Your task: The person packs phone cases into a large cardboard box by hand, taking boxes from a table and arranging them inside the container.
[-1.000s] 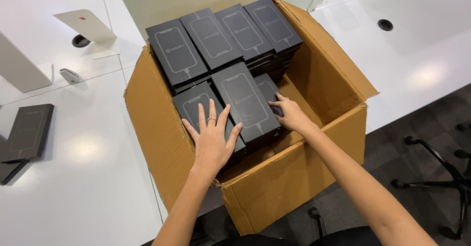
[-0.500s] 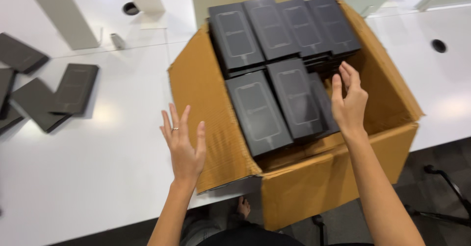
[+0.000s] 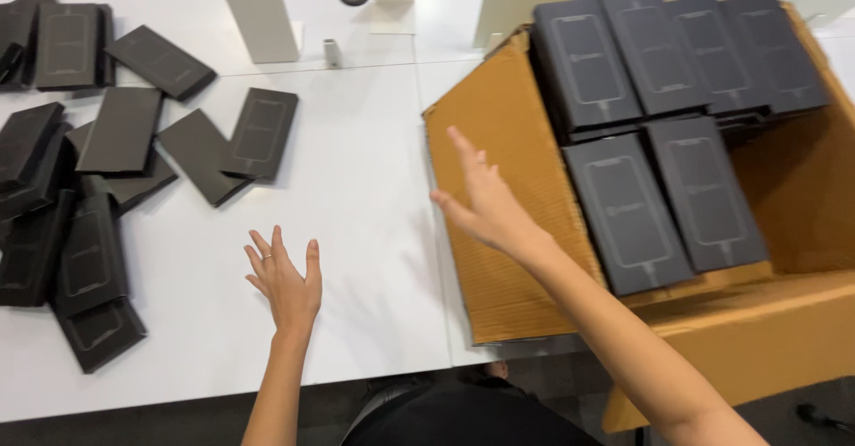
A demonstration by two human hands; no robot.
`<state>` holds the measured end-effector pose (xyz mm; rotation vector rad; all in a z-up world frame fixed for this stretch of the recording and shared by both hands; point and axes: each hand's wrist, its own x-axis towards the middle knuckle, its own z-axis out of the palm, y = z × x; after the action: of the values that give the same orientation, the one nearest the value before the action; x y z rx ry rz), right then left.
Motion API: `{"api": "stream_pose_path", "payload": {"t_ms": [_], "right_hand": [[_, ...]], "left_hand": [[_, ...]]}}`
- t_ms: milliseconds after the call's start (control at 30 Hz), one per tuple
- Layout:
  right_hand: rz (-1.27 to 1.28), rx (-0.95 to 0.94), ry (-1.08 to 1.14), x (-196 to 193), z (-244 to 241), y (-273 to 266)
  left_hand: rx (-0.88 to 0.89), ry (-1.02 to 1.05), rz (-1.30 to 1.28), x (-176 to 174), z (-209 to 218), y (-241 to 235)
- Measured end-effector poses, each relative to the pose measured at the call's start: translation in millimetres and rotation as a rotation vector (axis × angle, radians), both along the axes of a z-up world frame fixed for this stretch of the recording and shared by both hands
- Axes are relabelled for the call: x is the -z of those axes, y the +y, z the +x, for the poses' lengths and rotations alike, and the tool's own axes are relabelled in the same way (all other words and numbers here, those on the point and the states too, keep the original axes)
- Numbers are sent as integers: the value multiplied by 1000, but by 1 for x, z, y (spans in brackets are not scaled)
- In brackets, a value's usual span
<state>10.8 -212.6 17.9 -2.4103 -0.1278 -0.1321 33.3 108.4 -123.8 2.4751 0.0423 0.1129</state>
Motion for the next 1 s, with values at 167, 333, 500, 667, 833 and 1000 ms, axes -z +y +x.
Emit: {"api": "stream_pose_path", "payload": {"t_ms": [167, 333, 500, 667, 833, 1000], "right_hand": [[-61, -94, 293, 55, 54, 80], [-160, -159, 455, 106, 100, 142], [-164, -336, 313, 145, 151, 203], [-445, -342, 349, 163, 207, 254], [-575, -308, 375, 185, 245, 252], [-483, -275, 274, 213, 258, 192]], "left_hand": [[-112, 113, -71, 39, 26, 57], [-128, 161, 3, 64, 60, 113], [-77, 109, 43, 77, 116, 139], [-91, -46, -354, 82, 176, 117], [-57, -100, -114, 97, 217, 96], [-64, -104, 138, 117, 215, 92]]}}
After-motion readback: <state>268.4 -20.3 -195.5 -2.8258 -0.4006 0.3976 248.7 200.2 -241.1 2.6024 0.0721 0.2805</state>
